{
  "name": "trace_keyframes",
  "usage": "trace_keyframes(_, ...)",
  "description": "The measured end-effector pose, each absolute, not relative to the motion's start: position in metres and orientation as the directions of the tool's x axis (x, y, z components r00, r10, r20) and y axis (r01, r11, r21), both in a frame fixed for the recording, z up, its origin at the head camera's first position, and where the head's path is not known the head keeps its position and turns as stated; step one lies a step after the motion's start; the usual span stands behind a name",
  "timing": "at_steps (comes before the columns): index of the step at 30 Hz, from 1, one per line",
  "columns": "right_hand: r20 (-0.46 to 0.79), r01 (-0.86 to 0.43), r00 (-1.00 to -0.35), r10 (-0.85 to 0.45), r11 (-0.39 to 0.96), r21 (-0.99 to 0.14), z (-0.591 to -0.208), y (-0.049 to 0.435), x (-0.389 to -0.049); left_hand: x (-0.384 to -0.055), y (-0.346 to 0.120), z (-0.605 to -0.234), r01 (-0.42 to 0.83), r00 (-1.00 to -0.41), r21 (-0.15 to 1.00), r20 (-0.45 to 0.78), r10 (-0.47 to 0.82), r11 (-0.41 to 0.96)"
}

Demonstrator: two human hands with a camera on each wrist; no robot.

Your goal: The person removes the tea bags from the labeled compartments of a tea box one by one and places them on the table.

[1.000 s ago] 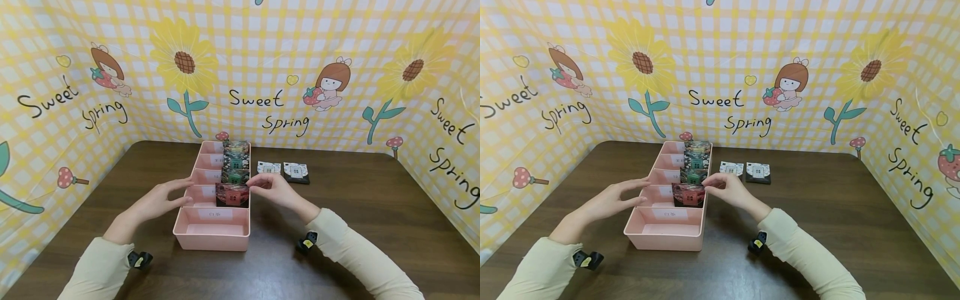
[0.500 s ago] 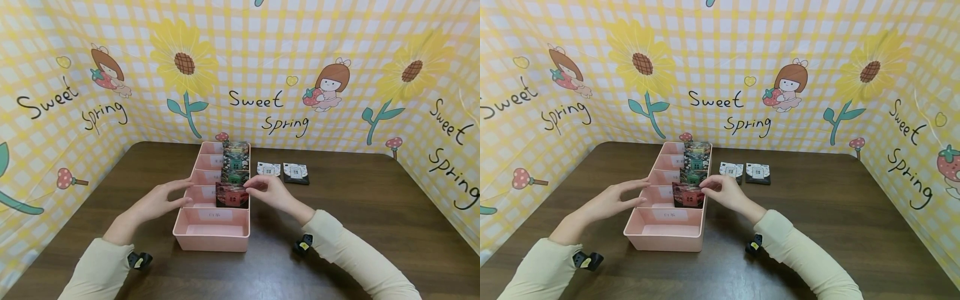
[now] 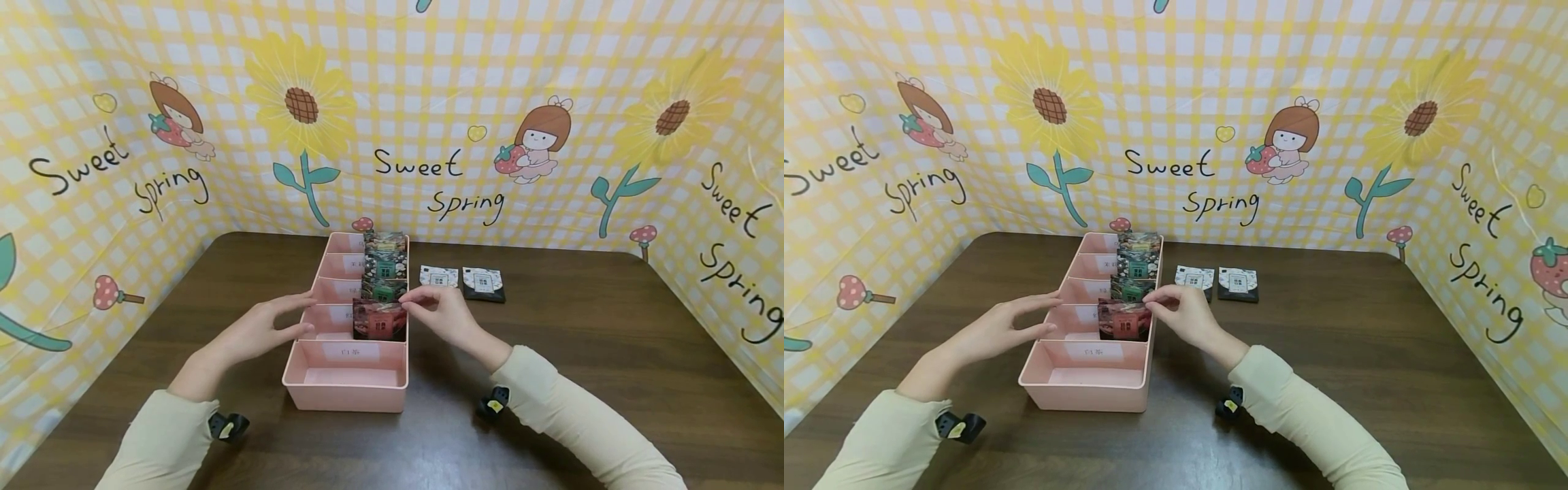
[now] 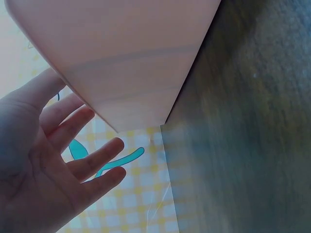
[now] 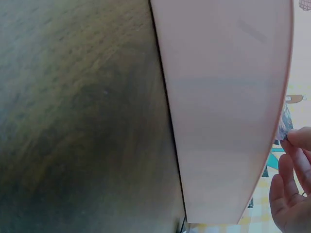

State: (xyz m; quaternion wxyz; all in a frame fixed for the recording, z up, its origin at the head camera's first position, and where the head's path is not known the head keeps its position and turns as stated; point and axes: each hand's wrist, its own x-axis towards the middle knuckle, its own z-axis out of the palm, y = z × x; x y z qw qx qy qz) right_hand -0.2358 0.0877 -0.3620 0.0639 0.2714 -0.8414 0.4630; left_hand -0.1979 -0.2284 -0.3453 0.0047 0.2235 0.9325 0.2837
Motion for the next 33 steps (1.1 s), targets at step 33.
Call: trace_keyframes(33,0.443,-0.496,-0.868,-0.224,0.366,-0.787,-0.324,0.107,-0.228,-0.198,-0.227,-0.345,0.441,-0.891,0.501,0.145,0.430,0.744)
